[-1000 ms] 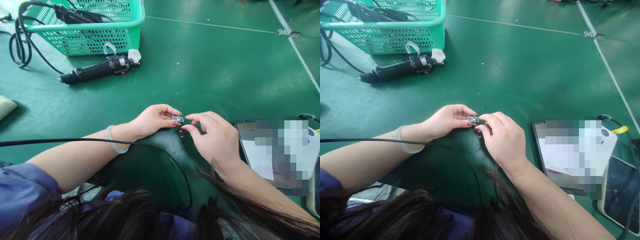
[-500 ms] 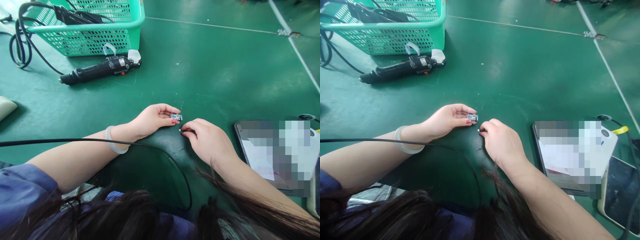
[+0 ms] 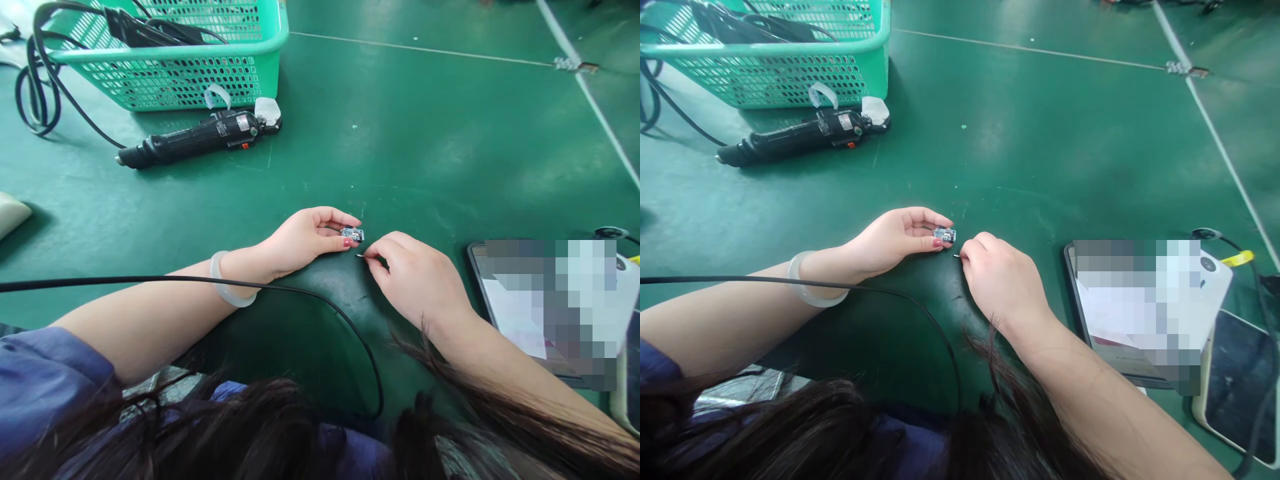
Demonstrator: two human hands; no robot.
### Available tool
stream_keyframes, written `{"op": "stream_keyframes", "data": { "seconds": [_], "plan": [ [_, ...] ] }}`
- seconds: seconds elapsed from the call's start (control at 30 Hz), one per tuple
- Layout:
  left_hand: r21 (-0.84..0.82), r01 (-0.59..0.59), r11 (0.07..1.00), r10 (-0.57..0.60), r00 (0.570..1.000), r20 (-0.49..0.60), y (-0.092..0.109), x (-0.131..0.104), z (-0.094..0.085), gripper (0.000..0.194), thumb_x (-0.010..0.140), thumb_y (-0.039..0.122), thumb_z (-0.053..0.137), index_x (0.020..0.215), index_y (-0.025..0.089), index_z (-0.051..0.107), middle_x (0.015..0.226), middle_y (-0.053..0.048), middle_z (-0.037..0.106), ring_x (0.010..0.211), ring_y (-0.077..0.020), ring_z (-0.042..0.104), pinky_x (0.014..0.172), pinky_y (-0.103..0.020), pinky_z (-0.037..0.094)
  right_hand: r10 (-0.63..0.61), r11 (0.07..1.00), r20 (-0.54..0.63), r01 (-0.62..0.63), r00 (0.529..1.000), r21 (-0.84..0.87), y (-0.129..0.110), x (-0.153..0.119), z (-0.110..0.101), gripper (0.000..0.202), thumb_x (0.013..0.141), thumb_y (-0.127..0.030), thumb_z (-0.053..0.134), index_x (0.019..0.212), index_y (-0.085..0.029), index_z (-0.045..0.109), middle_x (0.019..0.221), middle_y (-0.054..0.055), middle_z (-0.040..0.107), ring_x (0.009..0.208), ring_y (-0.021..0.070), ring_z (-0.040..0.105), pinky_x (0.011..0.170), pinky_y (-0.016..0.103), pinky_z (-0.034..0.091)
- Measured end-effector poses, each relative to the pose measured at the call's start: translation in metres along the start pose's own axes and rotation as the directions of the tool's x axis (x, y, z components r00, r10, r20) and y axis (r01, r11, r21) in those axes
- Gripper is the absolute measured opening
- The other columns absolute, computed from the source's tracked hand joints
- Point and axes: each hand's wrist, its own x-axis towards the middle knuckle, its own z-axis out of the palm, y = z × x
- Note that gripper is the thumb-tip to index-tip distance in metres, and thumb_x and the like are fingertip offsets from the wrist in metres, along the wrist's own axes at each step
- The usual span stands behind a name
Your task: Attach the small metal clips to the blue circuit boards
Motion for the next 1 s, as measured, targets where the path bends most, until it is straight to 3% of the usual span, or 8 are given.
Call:
{"op": "stream_keyframes", "data": {
  "seconds": [0.17,0.33,0.47,0.57,0.73,0.87,1.0],
  "plan": [
    [0.003,-0.007,1.0,0.007,1.0,0.006,-0.002,0.0,-0.001,0.027,0.076,0.012,0.075,0.102,0.01,0.066,0.093,-0.005,0.073,0.088,-0.0113,0.069,0.101,-0.036,0.051,-0.086,0.995,-0.008,0.085,0.996,-0.055,-0.001,-0.004,-0.004,0.021,0.089,-0.018,0.055,0.08,-0.021,0.073,0.088,-0.001,0.073,0.074,0.0163,0.063,0.057,0.031,0.037],
    [0.026,-0.012,1.0,0.012,1.0,0.0,-0.003,0.001,-0.002,0.026,0.077,0.011,0.074,0.101,0.01,0.066,0.095,-0.005,0.073,0.089,-0.0114,0.069,0.099,-0.036,0.052,-0.003,1.0,0.011,0.003,1.0,0.005,0.002,-0.003,-0.008,0.015,0.09,-0.024,0.06,0.091,-0.025,0.075,0.096,-0.003,0.074,0.08,0.0159,0.065,0.063,0.029,0.041],
    [0.05,-0.018,0.999,0.017,1.0,0.011,-0.003,0.001,-0.002,0.027,0.077,0.012,0.074,0.102,0.01,0.066,0.096,-0.006,0.073,0.091,-0.0118,0.07,0.099,-0.035,0.052,0.067,0.998,0.109,-0.067,0.992,-0.002,0.002,0.0,-0.007,0.015,0.09,-0.023,0.06,0.086,-0.024,0.075,0.094,-0.002,0.073,0.078,0.0166,0.065,0.06,0.03,0.039],
    [0.083,-0.025,0.996,0.024,1.0,0.018,-0.004,0.0,-0.002,0.028,0.078,0.013,0.074,0.104,0.011,0.066,0.097,-0.006,0.073,0.092,-0.0123,0.07,0.098,-0.035,0.052,0.067,0.998,0.122,-0.066,0.99,-0.012,0.003,0.001,-0.005,0.017,0.09,-0.022,0.059,0.084,-0.023,0.074,0.092,-0.001,0.073,0.076,0.0167,0.065,0.059,0.031,0.039],
    [0.148,-0.024,0.989,0.022,1.0,0.019,-0.004,0.0,-0.001,0.028,0.078,0.012,0.073,0.105,0.011,0.065,0.098,-0.007,0.074,0.091,-0.0129,0.07,0.095,-0.035,0.053,0.027,0.999,-0.068,-0.03,0.997,-0.037,0.008,-0.002,-0.005,0.016,0.09,-0.018,0.059,0.082,-0.021,0.072,0.088,0.0,0.072,0.072,0.0159,0.063,0.058,0.03,0.038],
    [0.174,-0.027,0.984,0.023,0.999,0.03,-0.003,0.0,-0.001,0.027,0.078,0.01,0.071,0.104,0.012,0.065,0.097,-0.007,0.074,0.09,-0.0137,0.071,0.093,-0.034,0.054,-0.028,0.999,-0.276,0.019,0.961,-0.036,0.007,-0.004,-0.01,0.017,0.092,-0.019,0.057,0.082,-0.02,0.071,0.083,0.001,0.071,0.069,0.0142,0.06,0.057,0.029,0.039],
    [0.201,-0.043,0.979,0.031,0.998,0.061,-0.003,0.0,0.0,0.026,0.076,0.007,0.07,0.102,0.012,0.065,0.093,-0.005,0.073,0.087,-0.012,0.07,0.088,-0.031,0.055,-0.097,0.994,-0.357,0.106,0.929,0.005,-0.001,-0.003,-0.01,0.016,0.093,-0.017,0.057,0.083,-0.018,0.07,0.082,0.001,0.071,0.069,0.0126,0.061,0.058,0.027,0.042]
  ]
}}
